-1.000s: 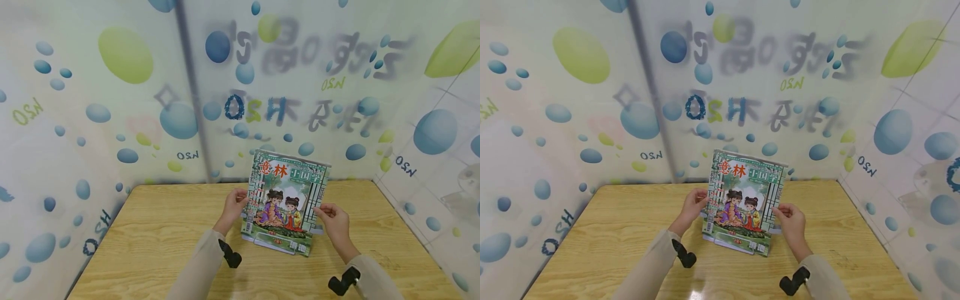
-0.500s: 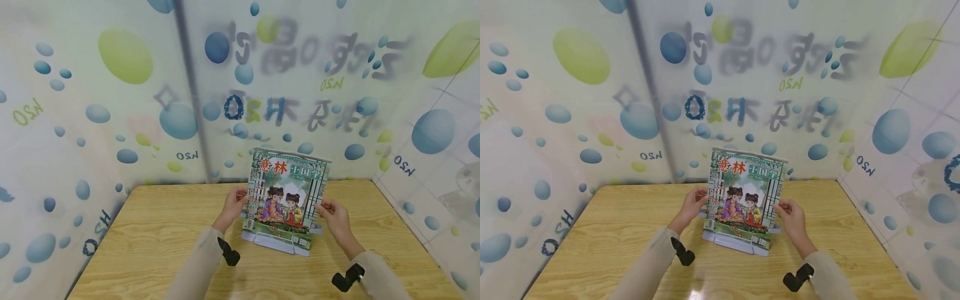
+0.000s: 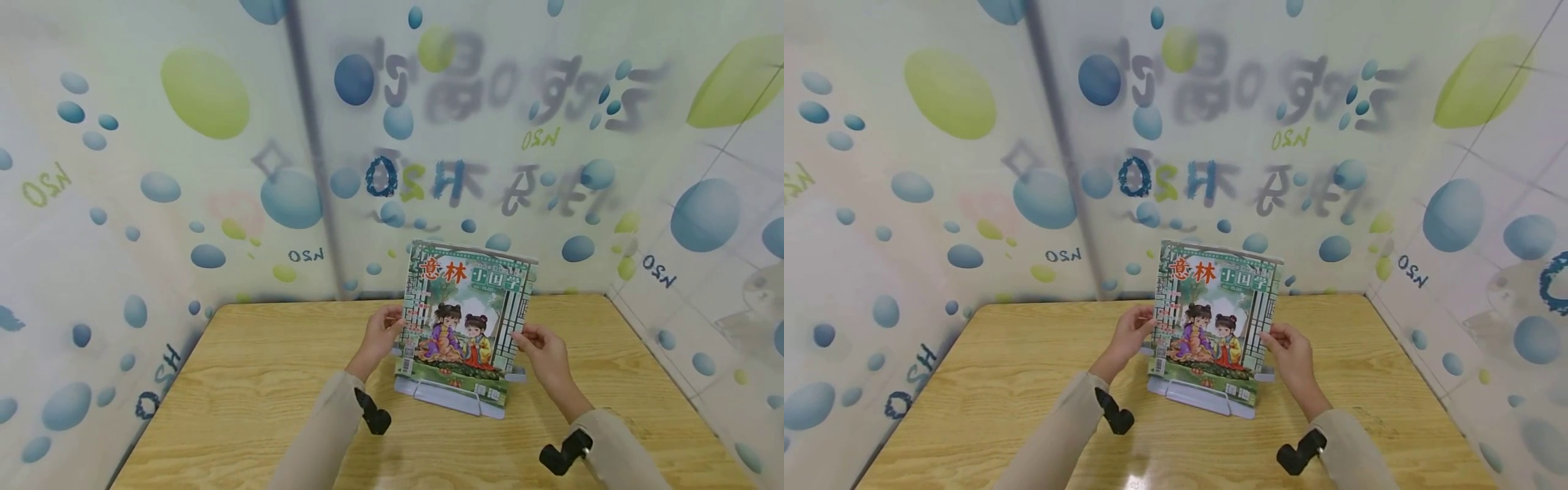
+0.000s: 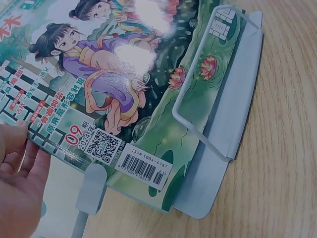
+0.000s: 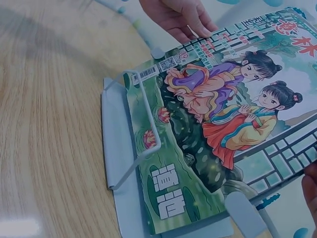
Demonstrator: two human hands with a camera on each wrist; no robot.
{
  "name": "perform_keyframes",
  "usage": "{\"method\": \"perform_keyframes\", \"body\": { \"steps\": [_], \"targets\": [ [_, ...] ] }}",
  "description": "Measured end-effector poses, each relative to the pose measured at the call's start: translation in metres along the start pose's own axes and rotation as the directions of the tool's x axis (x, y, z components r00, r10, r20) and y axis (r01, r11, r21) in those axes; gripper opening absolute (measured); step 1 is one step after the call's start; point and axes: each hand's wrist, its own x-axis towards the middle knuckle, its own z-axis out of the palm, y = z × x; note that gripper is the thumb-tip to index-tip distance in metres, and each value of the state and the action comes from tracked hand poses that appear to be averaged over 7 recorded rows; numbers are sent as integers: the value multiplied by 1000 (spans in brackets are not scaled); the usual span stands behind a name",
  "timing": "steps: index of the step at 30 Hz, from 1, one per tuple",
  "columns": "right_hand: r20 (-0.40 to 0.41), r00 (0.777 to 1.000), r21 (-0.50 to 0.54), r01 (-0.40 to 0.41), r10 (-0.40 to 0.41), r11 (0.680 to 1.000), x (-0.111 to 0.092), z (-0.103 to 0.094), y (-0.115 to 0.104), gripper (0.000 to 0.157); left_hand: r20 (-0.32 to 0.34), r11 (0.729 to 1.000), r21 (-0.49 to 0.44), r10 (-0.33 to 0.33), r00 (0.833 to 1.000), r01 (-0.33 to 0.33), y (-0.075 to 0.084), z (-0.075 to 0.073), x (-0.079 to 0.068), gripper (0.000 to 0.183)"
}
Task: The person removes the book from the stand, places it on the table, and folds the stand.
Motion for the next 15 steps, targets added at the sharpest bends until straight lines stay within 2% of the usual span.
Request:
{"method": "perform_keyframes", "body": {
  "steps": [3, 10, 15],
  "targets": [
    [-18, 1000, -1, 3, -3, 1000, 1, -1, -2, 22, -18, 1000, 0, 0, 1000, 0, 1, 1, 2, 19],
    [-46, 999, 6, 16, -16, 1000, 8, -7, -7, 23, -15, 997, -16, 72, 997, -72, 6, 1, 10, 17],
    [-54, 998, 23, 26, -25, 999, 11, -12, -14, 25, -16, 994, -30, 102, 995, -102, 37, 1, 3, 18]
  ]
}}
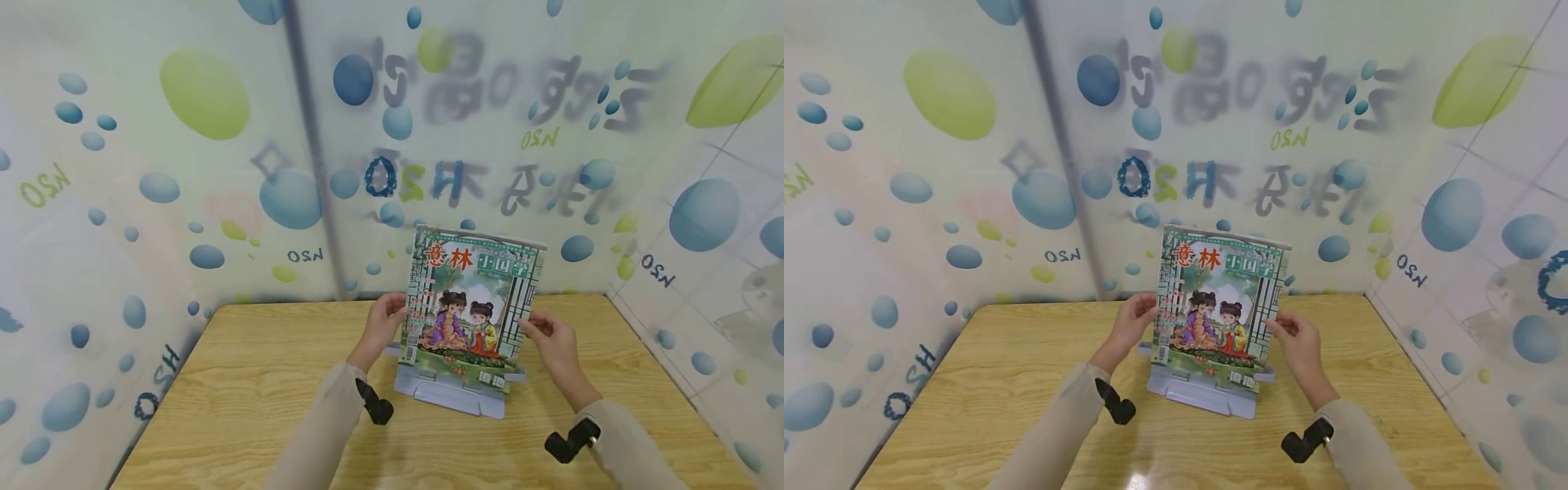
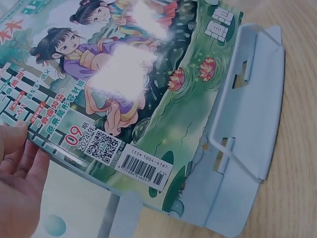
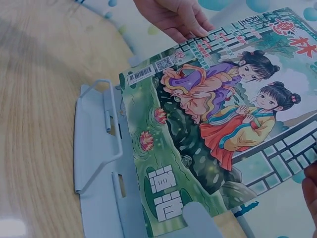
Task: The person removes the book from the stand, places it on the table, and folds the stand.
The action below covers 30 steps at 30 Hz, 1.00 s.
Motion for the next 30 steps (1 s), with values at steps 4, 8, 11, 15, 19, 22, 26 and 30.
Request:
{"method": "perform_keyframes", "body": {
  "steps": [4, 8, 11, 15, 19, 22, 26, 30],
  "targets": [
    [-18, 1000, -9, 12, -13, 1000, 4, -4, -5, 25, 8, 1000, 1, 30, 1000, -30, 17, 0, 0, 17],
    [-31, 999, -25, 39, -40, 999, 7, -8, -9, 25, 14, 1000, 8, 28, 1000, -28, 28, 1, 3, 17],
    [-31, 997, -40, 63, -64, 997, 7, -11, -15, 25, 16, 1000, 15, 10, 1000, -10, 35, 0, 5, 17],
    [-29, 997, -19, 75, -75, 997, 8, -16, -22, 26, 27, 1000, 27, -9, 1000, 9, 41, 0, 7, 18],
    [-28, 997, 17, 71, -71, 997, 9, -22, -28, 29, 46, 1000, -1, 8, 999, -8, 34, 1, 15, 20],
    [-29, 998, 63, 64, -62, 996, 10, -27, -33, 30, 51, 999, -20, 35, 998, -34, 28, 2, 21, 20],
    [-29, 998, 139, 63, -60, 988, 10, -34, -41, 18, 38, 999, -9, 36, 999, -36, 33, 5, 23, 19],
    [-27, 996, 137, 93, -90, 986, 10, -40, -49, 8, 39, 999, -5, 32, 999, -32, 41, 7, 21, 20]
  ]
}}
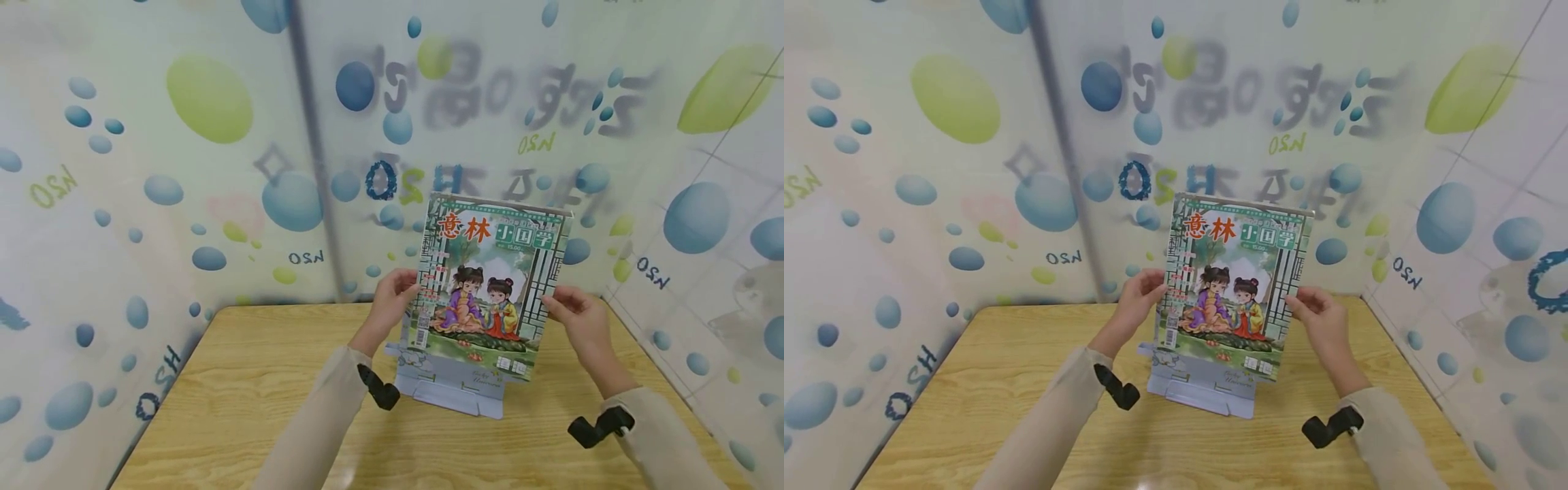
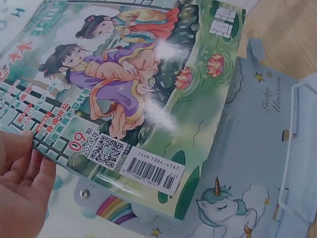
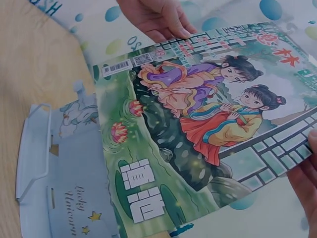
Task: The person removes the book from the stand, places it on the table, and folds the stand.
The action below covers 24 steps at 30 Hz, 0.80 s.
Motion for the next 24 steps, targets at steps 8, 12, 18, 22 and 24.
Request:
{"method": "perform_keyframes", "body": {
  "steps": [8, 12, 18, 22, 24],
  "targets": [
    [16, 998, -85, 67, -66, 994, 2, -17, -10, 11, 24, 998, -37, -53, 998, 54, 12, 9, -2, 20],
    [41, 997, -108, 71, -67, 992, 2, -29, -13, 10, 46, 995, -56, -79, 996, 82, 17, 15, -4, 21],
    [80, 995, -74, 62, -56, 995, 1, -49, -17, 9, 81, 991, -89, -94, 992, 101, 24, 28, -7, 21],
    [93, 992, -56, 87, -81, 995, 2, -50, -15, 14, 100, 990, -88, -103, 990, 112, 22, 26, -5, 23],
    [100, 991, -65, 100, -93, 993, 2, -51, -13, 16, 116, 990, -87, -105, 988, 115, 22, 25, -6, 24]
  ]
}}
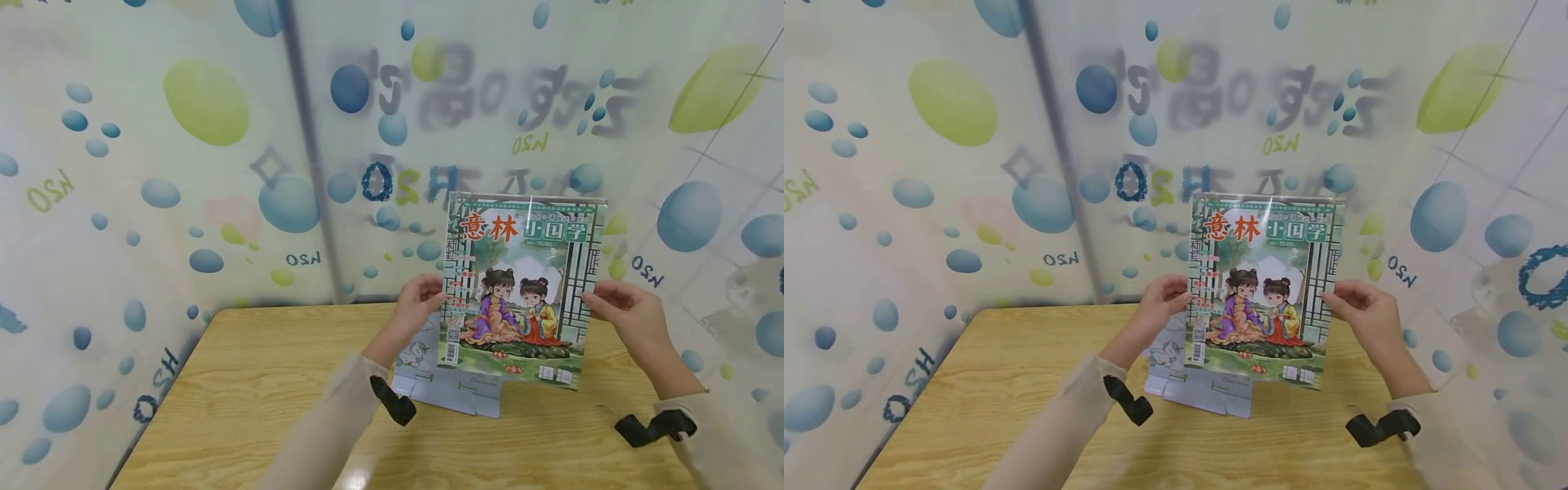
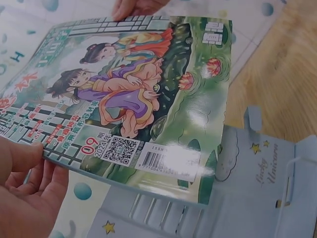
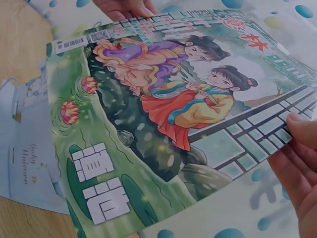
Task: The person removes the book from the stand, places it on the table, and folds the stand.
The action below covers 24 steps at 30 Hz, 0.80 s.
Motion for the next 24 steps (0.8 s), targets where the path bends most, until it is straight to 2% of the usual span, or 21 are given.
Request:
{"method": "perform_keyframes", "body": {
  "steps": [5, 8, 12, 13, 16, 20, 24],
  "targets": [
    [4, 1000, 9, -7, 7, 1000, 1, -2, 4, 19, 53, 1000, 19, -14, 999, 13, 21, -3, -11, 24],
    [2, 1000, -14, -26, 26, 1000, 5, -5, 19, 18, 61, 1000, 13, -13, 998, 12, 20, -4, -11, 23],
    [-16, 999, -61, -32, 31, 998, 10, -9, 37, 17, 50, 1000, 4, 4, 999, -4, 5, -3, -3, 24],
    [-18, 1000, -66, -25, 24, 998, 10, -8, 38, 17, 47, 1000, 0, 11, 999, -11, 6, -3, -4, 24],
    [-9, 1000, 0, 2, -2, 1000, 6, -4, 22, 12, 32, 1000, -1, 25, 999, -25, 7, -2, -5, 25],
    [0, 999, 21, 32, -32, 999, 2, 0, 11, 18, 11, 999, 3, 35, 999, -35, 7, 0, -8, 23],
    [2, 998, -27, 57, -57, 998, 0, 0, 11, 19, -15, 999, -16, 35, 999, -35, 5, 3, -9, 22]
  ]
}}
